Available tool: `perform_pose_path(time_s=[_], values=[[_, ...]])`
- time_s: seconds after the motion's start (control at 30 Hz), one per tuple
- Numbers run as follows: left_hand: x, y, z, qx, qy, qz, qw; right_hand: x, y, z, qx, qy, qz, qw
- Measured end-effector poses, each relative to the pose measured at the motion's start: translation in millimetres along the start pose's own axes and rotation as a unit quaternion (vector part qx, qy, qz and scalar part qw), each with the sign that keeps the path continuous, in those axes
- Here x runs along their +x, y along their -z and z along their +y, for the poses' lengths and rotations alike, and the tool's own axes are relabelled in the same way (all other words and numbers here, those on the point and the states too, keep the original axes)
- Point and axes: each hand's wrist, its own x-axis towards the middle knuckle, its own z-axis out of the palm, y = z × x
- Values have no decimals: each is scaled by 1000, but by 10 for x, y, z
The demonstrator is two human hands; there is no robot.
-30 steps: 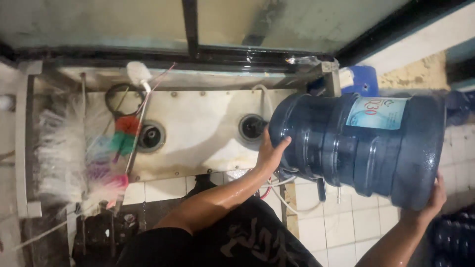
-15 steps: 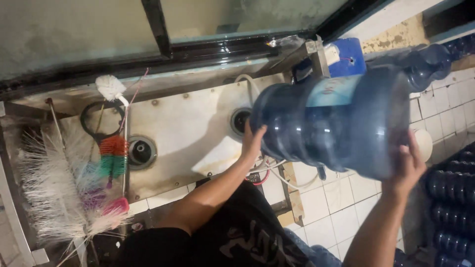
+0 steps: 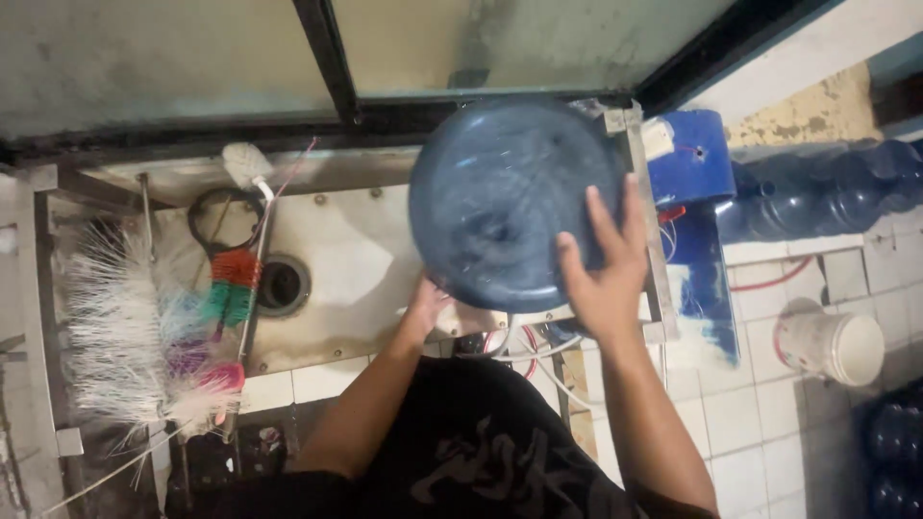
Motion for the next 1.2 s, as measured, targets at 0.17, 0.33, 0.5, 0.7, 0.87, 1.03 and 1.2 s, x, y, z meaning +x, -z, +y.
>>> perform_pose_path(time_s=[0.17,0.33,0.5,0.7,0.87,1.03,1.2], values=[[-783,2,544,22,-257,147,955,-34,100,-10,41,47,-25,998],[-2705,-1211,1491,256,-579,120,765,-168,311,214,72,67,-54,994],[-2976,-2192,1549,597,-535,28,597,87,174,509,162,34,-103,981],[-2569,-2375,1257,697,-503,88,504,103,203,1290,205,-13,-38,978],[-2556,-2310,1122,736,-483,95,464,403,246,3018,73,-205,107,970],[-2537,-2325,1105,735,-492,111,454,695,-153,4302,9,-328,-300,896],[-2565,-2330,1134,733,-485,108,465,774,-221,4437,190,-273,-370,867]])
